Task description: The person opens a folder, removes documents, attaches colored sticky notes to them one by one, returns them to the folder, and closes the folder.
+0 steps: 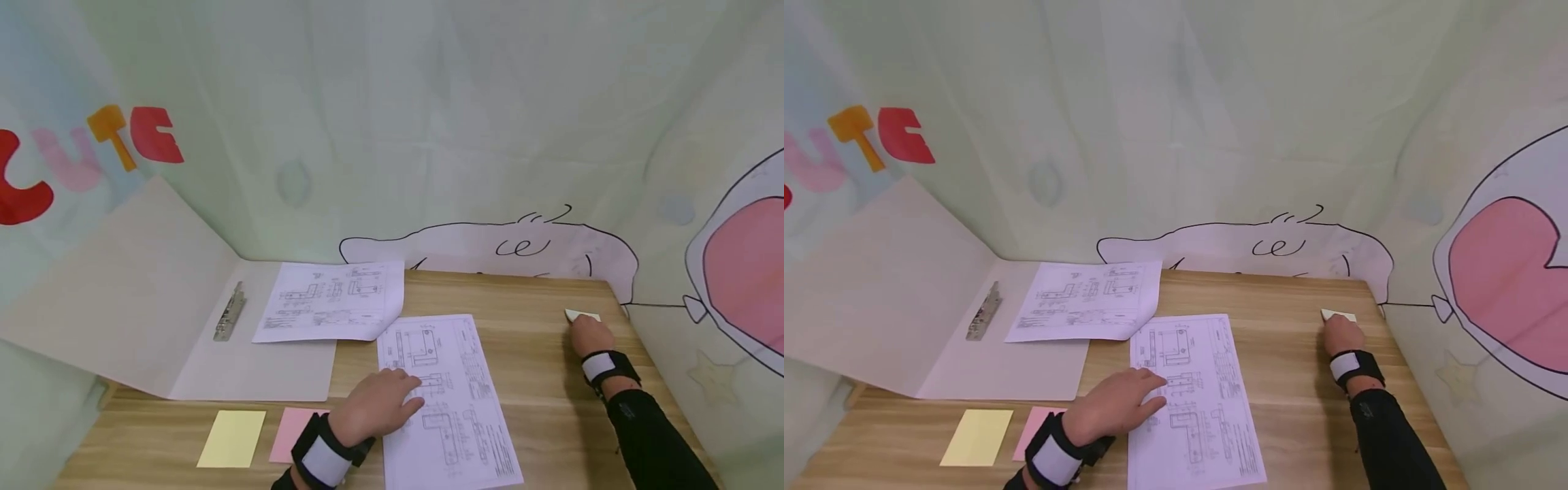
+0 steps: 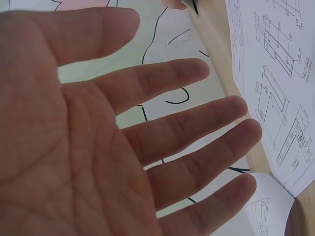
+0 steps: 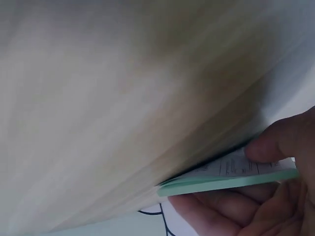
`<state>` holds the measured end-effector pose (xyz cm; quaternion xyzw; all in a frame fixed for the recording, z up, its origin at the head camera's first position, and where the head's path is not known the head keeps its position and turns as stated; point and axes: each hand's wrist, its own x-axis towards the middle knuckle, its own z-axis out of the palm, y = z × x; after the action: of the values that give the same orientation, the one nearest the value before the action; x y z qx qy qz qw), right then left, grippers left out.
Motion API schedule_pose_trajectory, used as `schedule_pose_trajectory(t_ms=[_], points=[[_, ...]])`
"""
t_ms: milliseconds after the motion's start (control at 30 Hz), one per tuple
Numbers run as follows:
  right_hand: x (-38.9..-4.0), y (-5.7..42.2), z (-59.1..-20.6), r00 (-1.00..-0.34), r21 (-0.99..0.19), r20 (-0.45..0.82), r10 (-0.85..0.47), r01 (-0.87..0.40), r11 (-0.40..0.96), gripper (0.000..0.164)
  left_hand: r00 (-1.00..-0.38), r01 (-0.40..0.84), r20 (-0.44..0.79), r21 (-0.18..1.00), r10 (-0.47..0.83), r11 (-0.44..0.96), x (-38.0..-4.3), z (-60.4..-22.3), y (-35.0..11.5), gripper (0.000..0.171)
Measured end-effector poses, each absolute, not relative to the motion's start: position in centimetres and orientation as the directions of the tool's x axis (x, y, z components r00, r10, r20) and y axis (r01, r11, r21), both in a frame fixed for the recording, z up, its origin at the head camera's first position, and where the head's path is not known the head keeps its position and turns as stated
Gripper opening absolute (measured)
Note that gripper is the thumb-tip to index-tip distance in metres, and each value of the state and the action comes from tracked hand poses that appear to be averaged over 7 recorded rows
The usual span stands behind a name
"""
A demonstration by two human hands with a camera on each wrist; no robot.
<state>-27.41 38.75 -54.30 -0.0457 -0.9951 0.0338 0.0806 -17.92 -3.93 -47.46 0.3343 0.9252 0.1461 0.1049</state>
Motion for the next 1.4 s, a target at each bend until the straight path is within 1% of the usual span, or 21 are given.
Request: schedule_pose_trajectory(t_ms=[133, 267, 367, 433, 533, 600, 700, 867, 1000, 1167, 1300, 1400], points=[[-26.8, 38.4, -53.7, -0.99, -0.067, 0.127, 0.059, 0.051, 0.996, 0.013, -0.744, 0.603, -0.087, 0.341, 0.663, 0.722, -18.0, -47.5, -3.8, 0.037], [-26.2, 37.6, -53.0, -0.998, -0.077, 0.041, 0.055, 0.051, 0.996, 0.014, -0.738, 0.605, -0.097, 0.344, 0.668, 0.718, -18.0, -47.6, -3.7, 0.038], [-25.7, 36.8, -53.0, -0.999, -0.085, 0.002, 0.036, 0.035, 0.996, 0.013, -0.735, 0.606, -0.104, 0.343, 0.67, 0.718, -17.8, -47.6, -3.7, 0.037], [-25.4, 36.4, -53.1, -1.0, -0.087, 0.017, 0.003, 0.001, 0.996, 0.012, -0.733, 0.608, -0.105, 0.343, 0.672, 0.716, -17.8, -47.6, -3.6, 0.038], [-24.8, 35.9, -53.3, -0.994, -0.106, 0.099, -0.05, -0.06, 0.992, 0.013, -0.725, 0.616, -0.1, 0.348, 0.682, 0.706, -17.8, -47.7, -3.5, 0.038], [-24.3, 35.6, -53.4, -0.986, -0.14, 0.154, -0.065, -0.087, 0.986, 0.014, -0.719, 0.619, -0.103, 0.354, 0.687, 0.701, -17.9, -47.8, -3.4, 0.039], [-23.6, 34.9, -53.3, -0.975, -0.202, 0.211, -0.064, -0.108, 0.974, 0.014, -0.712, 0.621, -0.108, 0.364, 0.694, 0.694, -17.9, -47.8, -3.3, 0.039], [-22.0, 33.3, -52.7, -0.967, -0.281, 0.253, -0.039, -0.112, 0.953, 0.015, -0.717, 0.615, -0.098, 0.377, 0.69, 0.692, -18.0, -48.0, -3.1, 0.038], [-21.4, 31.6, -51.8, -0.963, -0.322, 0.27, -0.016, -0.106, 0.941, 0.012, -0.725, 0.617, -0.071, 0.377, 0.686, 0.691, -18.2, -47.9, -3.1, 0.038], [-20.7, 29.0, -50.1, -0.974, -0.4, 0.226, 0.003, -0.09, 0.912, 0.018, -0.737, 0.61, -0.041, 0.391, 0.675, 0.689, -18.3, -47.3, -2.5, 0.037], [-20.1, 26.4, -49.0, -0.976, -0.441, 0.216, -0.021, -0.117, 0.89, 0.022, -0.744, 0.595, -0.047, 0.407, 0.666, 0.693, -18.6, -47.2, -2.1, 0.036], [-19.8, 24.5, -48.4, -0.977, -0.464, 0.208, -0.043, -0.137, 0.875, 0.022, -0.741, 0.594, -0.059, 0.408, 0.669, 0.694, -18.8, -47.5, -2.1, 0.033]])
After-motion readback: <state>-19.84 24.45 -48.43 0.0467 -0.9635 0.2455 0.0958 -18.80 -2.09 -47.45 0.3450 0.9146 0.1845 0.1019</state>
